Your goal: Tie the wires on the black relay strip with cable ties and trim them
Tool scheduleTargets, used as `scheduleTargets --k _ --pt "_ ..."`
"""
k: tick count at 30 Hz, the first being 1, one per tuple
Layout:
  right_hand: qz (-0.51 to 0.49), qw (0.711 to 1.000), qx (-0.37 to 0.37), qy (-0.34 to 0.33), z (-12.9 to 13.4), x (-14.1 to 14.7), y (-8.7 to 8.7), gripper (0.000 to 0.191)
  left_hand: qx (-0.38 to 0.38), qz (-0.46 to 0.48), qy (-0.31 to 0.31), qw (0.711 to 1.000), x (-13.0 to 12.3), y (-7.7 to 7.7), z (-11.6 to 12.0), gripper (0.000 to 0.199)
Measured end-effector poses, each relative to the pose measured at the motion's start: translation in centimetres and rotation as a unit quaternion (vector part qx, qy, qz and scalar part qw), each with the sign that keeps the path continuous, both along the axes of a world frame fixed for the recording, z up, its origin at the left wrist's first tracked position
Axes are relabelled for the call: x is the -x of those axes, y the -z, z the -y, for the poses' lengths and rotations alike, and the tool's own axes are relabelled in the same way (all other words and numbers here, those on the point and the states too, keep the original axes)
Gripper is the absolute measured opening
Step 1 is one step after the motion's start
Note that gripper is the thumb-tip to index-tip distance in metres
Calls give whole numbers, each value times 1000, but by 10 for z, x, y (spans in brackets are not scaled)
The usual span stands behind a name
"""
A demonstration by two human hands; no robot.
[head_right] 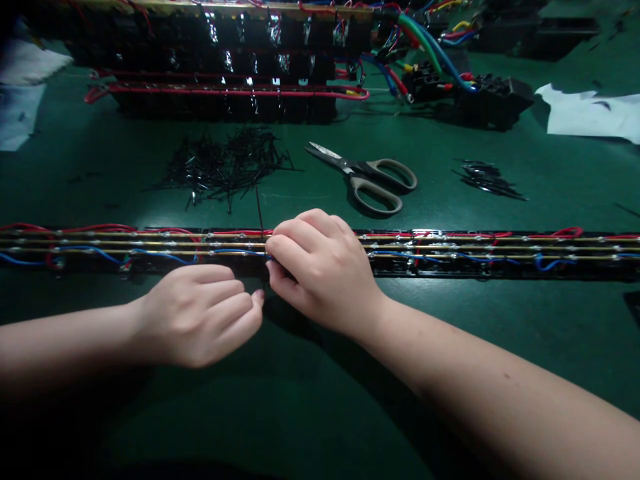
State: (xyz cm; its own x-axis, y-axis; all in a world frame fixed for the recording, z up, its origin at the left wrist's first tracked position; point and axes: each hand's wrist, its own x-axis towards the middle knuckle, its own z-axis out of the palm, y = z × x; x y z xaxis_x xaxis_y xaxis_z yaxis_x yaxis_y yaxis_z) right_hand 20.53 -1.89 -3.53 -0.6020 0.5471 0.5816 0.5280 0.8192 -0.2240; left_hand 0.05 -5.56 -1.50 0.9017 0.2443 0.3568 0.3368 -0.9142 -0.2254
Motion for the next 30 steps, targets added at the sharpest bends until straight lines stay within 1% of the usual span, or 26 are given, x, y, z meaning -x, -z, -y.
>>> scheduleTargets --k 8,15,20,25,27,30 --pt "4 999 27 24 2 2 -2 4 -5 -31 8 999 -2 0 0 24" --pt "1 999 21 25 2 3 -1 5 -22 -55 12 998 -3 0 2 21" --pt "-3 999 18 26 2 3 -1 4 -16 -54 18 998 -5 -2 0 22" --pt "-7 999 31 31 2 3 -1 5 -18 -54 11 998 -5 -2 0 23" --pt "-9 999 31 26 1 3 -1 4 9 -45 20 999 -6 0 3 24" --pt "-12 999 28 13 -1 1 -1 3 81 -26 47 995 -8 4 10 25"
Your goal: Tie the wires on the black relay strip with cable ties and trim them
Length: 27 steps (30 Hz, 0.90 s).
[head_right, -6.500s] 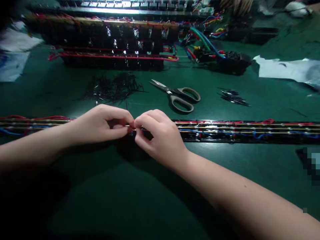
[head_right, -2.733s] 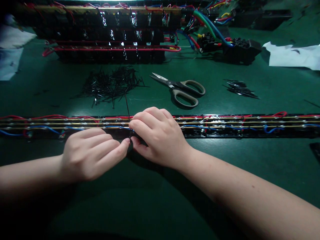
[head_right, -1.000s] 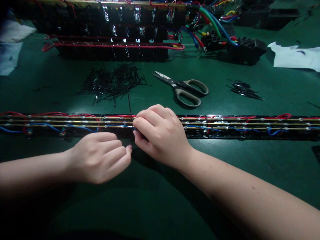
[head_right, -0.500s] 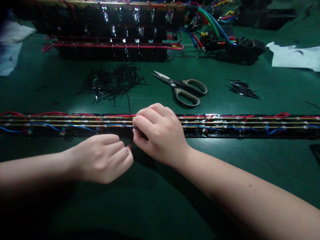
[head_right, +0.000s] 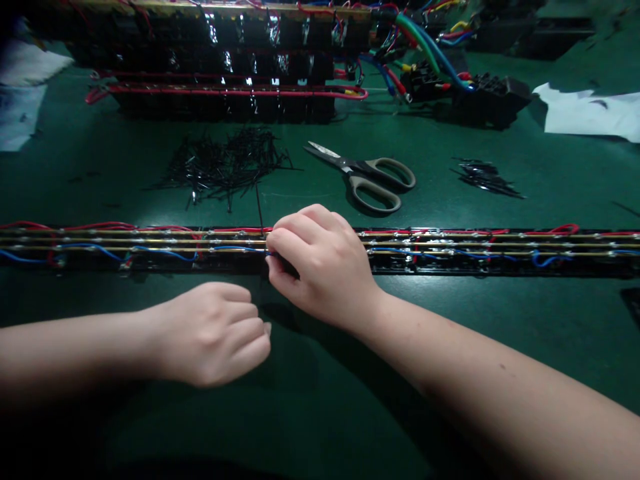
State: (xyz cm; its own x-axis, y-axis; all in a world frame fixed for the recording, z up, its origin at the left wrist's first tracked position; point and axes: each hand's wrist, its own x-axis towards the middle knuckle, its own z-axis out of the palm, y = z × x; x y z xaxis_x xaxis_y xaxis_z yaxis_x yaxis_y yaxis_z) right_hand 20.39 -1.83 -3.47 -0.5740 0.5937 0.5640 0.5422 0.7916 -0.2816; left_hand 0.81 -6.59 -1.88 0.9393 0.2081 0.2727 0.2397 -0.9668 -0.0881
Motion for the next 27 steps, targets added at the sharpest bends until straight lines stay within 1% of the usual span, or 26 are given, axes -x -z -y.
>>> scheduleTargets --k 2,5,7,14,16,19,23,27 --pt "2 1000 1 -7 -1 -1 0 3 9 6 -5 1000 0 1 3 24" --pt "11 1000 0 -17 -1 -3 -1 5 -19 11 -26 999 4 1 2 24" --pt "16 1000 -3 -22 -1 -4 -1 6 -30 11 -30 999 6 1 0 26" --pt "20 999 -13 -31 -2 -5 -1 6 -9 -1 1 1000 6 2 0 24" --pt "22 999 -12 -31 -2 -5 -1 7 -9 -5 2 1000 6 3 1 24" --pt "22 999 -11 -30 -2 -5 -1 8 -21 -2 -26 999 6 3 -1 19" --pt "20 999 -10 -30 -2 -4 -1 8 -62 -9 -75 995 7 2 -5 9" --pt "17 999 -13 -30 -1 -4 -1 6 -92 -6 -110 990 8 0 -5 14"
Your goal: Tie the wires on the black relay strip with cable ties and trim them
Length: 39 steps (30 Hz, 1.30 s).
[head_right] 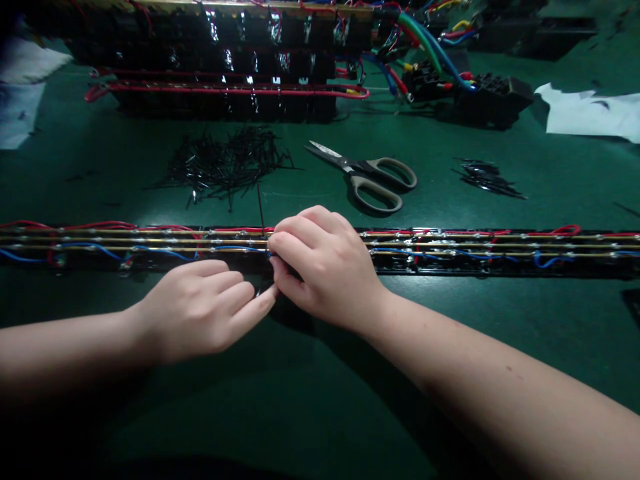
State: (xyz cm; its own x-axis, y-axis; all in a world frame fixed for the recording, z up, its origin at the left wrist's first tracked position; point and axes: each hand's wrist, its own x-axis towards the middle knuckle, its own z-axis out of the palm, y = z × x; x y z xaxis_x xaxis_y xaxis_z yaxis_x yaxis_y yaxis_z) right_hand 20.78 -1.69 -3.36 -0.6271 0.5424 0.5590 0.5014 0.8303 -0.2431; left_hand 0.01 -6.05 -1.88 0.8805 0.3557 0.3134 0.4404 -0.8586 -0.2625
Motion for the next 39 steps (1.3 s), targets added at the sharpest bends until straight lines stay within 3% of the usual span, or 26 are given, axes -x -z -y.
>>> scheduleTargets --k 4,17,39 --pt "-3 1000 -5 -1 0 0 0 6 -7 -13 -35 999 0 0 0 3" --pt "-3 1000 -10 -6 -1 0 0 6 63 -29 -49 996 -1 -2 0 15" --pt "-3 1000 -4 -10 0 0 -1 6 115 -35 -67 990 -2 6 -6 14"
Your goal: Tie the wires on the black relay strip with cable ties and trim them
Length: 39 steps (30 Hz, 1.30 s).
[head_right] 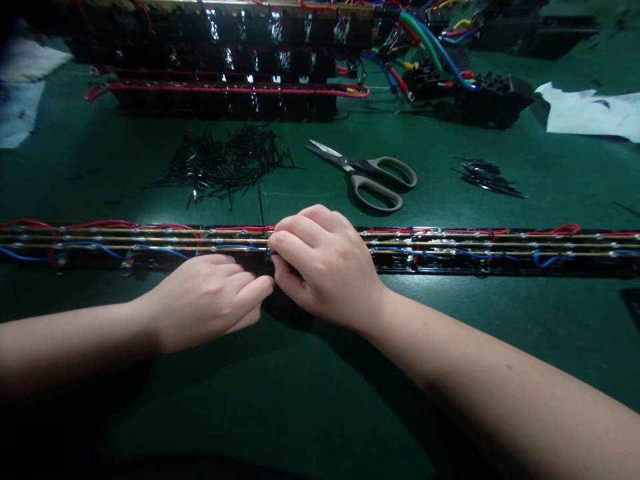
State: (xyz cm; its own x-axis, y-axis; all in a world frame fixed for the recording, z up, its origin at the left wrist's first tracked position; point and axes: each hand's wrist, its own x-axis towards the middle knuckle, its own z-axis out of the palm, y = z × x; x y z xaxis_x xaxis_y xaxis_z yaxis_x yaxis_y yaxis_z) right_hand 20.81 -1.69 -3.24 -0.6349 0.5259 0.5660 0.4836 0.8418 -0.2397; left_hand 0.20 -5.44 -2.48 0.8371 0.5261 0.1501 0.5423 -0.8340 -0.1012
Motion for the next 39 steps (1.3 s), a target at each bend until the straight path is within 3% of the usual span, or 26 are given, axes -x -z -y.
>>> scheduleTargets --k 9,16,23,26,30,36,39 --pt "-51 993 24 -102 4 -6 -6 12 49 144 -34 988 3 2 1 12" --pt "-32 991 14 -127 4 -6 -2 9 101 249 -18 963 5 4 -3 10" --pt "-41 990 10 -136 1 -6 7 11 55 283 -21 957 6 1 1 8" --pt "-24 993 13 -115 2 -6 8 7 26 245 -20 969 11 -4 0 7" --pt "1 996 34 -84 4 -6 5 9 -10 110 -69 991 24 -19 -5 33" --pt "12 996 33 -77 6 -6 1 23 24 -51 -206 977 44 -32 -7 40" --pt "2 999 -3 -54 7 -5 2 22 42 -106 -235 965 56 -32 -8 36"
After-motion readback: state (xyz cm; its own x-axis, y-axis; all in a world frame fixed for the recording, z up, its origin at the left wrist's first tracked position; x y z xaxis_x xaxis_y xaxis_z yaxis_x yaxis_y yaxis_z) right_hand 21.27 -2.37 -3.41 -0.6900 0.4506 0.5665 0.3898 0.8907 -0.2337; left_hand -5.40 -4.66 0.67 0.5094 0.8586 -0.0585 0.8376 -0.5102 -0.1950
